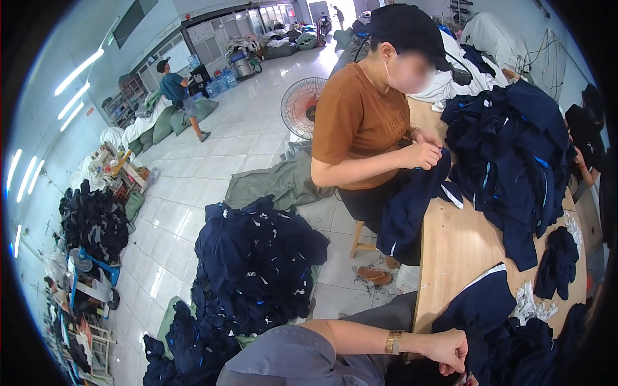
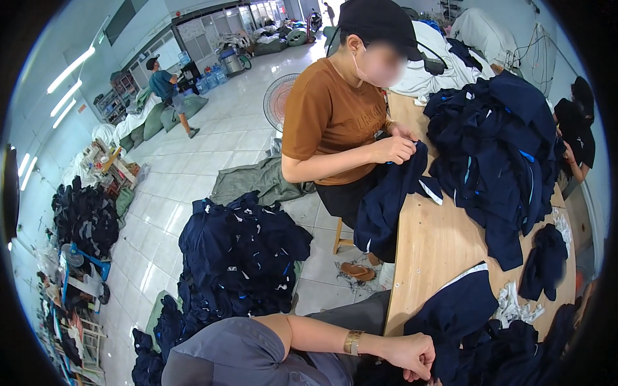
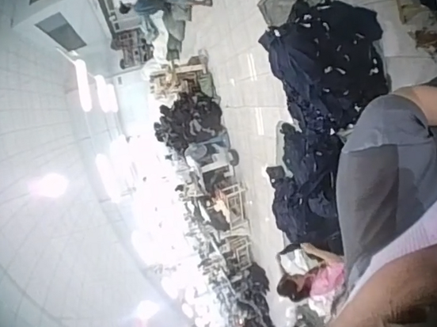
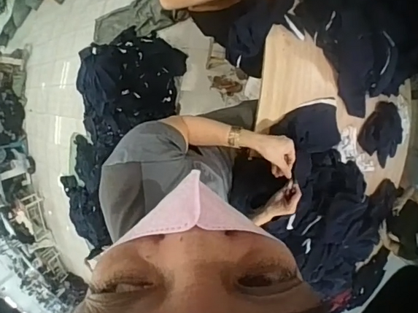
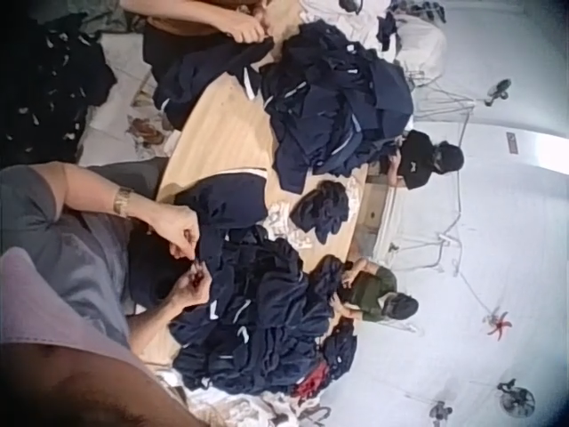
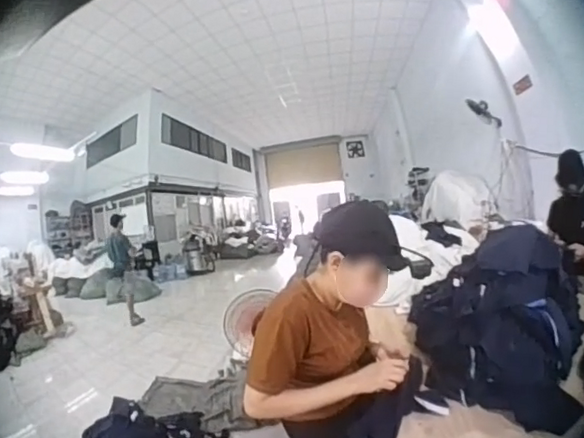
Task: Trimming loose threads and inspecting dark blue garments at a production table.
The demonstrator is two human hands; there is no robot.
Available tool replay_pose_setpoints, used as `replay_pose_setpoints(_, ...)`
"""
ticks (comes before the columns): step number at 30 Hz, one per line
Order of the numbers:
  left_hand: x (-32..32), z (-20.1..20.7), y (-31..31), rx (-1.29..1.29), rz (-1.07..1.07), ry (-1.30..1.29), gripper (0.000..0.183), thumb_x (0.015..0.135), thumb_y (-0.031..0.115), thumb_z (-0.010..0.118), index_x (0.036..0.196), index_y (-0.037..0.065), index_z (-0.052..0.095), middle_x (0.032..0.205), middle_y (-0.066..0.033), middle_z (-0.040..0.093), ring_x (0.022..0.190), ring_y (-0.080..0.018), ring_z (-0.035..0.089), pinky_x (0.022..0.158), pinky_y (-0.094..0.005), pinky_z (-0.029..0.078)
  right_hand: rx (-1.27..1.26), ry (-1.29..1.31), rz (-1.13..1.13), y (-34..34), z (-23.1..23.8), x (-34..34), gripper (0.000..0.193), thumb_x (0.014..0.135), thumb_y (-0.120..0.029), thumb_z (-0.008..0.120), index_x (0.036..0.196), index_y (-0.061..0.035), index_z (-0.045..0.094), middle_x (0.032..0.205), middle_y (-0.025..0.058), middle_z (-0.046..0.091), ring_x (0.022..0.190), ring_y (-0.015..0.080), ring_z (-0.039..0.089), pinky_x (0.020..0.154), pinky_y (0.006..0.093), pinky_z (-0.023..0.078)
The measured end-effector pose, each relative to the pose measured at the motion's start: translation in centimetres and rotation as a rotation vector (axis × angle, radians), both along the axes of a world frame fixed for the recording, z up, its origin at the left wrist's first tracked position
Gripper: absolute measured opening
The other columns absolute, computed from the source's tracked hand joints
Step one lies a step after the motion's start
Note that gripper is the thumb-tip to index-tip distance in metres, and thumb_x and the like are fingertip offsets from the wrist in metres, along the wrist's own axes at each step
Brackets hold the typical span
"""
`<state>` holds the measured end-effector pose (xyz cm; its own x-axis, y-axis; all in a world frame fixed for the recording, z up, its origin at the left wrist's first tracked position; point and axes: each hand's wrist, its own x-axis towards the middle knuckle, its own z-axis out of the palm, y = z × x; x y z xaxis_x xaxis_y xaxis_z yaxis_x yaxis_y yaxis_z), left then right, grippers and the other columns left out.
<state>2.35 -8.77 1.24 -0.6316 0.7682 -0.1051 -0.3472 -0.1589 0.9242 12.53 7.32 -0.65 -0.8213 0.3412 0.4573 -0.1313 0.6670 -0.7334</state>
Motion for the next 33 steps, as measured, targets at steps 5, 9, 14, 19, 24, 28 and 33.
replay_pose_setpoints(5, -0.8, 1.5, -1.4, 0.131, -0.084, -0.080, 0.016, 0.079, 0.005, 0.063, 0.074, -0.009, 0.059, 0.062, -0.0134, 0.062, 0.054, -0.0168, 0.063, 0.047, -0.0249, 0.052, 0.026, 0.066, -0.155, 0.8, 1.4, -0.1, 0.012, 0.076, -0.001, 0.070, 0.083, 0.0036, 0.062, 0.074, 0.0071, 0.063, 0.060, 0.0099, 0.052, 0.055, 0.0225, 0.045)
replay_pose_setpoints(9, -3.2, 0.2, -3.4, -0.072, 0.426, 0.307, 0.026, 0.079, 0.013, 0.063, 0.098, -0.004, 0.057, 0.086, -0.0184, 0.061, 0.085, -0.0268, 0.062, 0.073, -0.0371, 0.051, -0.107, 0.112, -0.242, 1.8, 1.7, 0.0, 0.015, 0.075, -0.004, 0.072, 0.084, 0.0026, 0.062, 0.073, 0.0073, 0.062, 0.064, 0.0121, 0.054, 0.059, 0.0254, 0.047)
replay_pose_setpoints(14, 0.7, 0.4, 0.1, -0.277, 0.514, 1.299, 0.061, 0.073, 0.014, 0.066, 0.127, 0.003, 0.040, 0.107, -0.0169, 0.054, 0.107, -0.0313, 0.051, 0.091, -0.0401, 0.039, -0.108, 0.084, -0.177, -0.1, 3.2, -0.5, 0.016, 0.074, -0.003, 0.074, 0.084, 0.0020, 0.061, 0.071, 0.0037, 0.059, 0.062, 0.0102, 0.051, 0.058, 0.0229, 0.046)
replay_pose_setpoints(19, 1.1, -1.0, 2.2, 0.024, 0.248, 0.781, 0.039, 0.073, 0.014, 0.066, 0.106, 0.000, 0.053, 0.095, -0.0192, 0.056, 0.082, -0.0333, 0.054, 0.073, -0.0371, 0.043, -0.080, -0.167, -0.112, -0.2, 5.1, 0.4, 0.011, 0.075, 0.000, 0.071, 0.077, -0.0004, 0.060, 0.066, -0.0032, 0.052, 0.059, 0.0046, 0.043, 0.051, 0.0169, 0.037)
replay_pose_setpoints(24, -1.1, -0.8, 1.2, 0.105, -0.074, 0.629, 0.040, 0.083, 0.028, 0.059, 0.063, -0.006, 0.053, 0.048, -0.0162, 0.044, 0.045, -0.0236, 0.046, 0.046, -0.0361, 0.032, -0.235, -0.337, 0.099, 1.8, 5.2, 1.2, 0.010, 0.077, -0.003, 0.070, 0.078, -0.0003, 0.061, 0.065, -0.0037, 0.051, 0.059, 0.0040, 0.041, 0.053, 0.0165, 0.034)
replay_pose_setpoints(28, -1.3, 0.4, 0.2, -0.013, -0.105, 0.682, 0.039, 0.076, 0.032, 0.068, 0.065, -0.004, 0.056, 0.050, -0.0135, 0.049, 0.049, -0.0213, 0.051, 0.048, -0.0334, 0.035, -0.484, -0.238, 0.175, 2.5, 4.1, 2.3, 0.019, 0.075, -0.011, 0.073, 0.077, -0.0009, 0.057, 0.071, -0.0006, 0.051, 0.064, 0.0090, 0.044, 0.061, 0.0238, 0.038)
replay_pose_setpoints(33, -1.8, -0.7, -0.4, -0.204, -0.256, 0.910, 0.043, 0.066, 0.006, 0.066, 0.106, 0.007, 0.050, 0.101, -0.0099, 0.051, 0.100, -0.0298, 0.048, 0.077, -0.0391, 0.040, -0.565, -0.177, 0.069, 4.8, 4.4, 2.9, 0.027, 0.075, -0.020, 0.072, 0.074, -0.0059, 0.050, 0.077, 0.0014, 0.046, 0.078, 0.0144, 0.048, 0.076, 0.0311, 0.036)
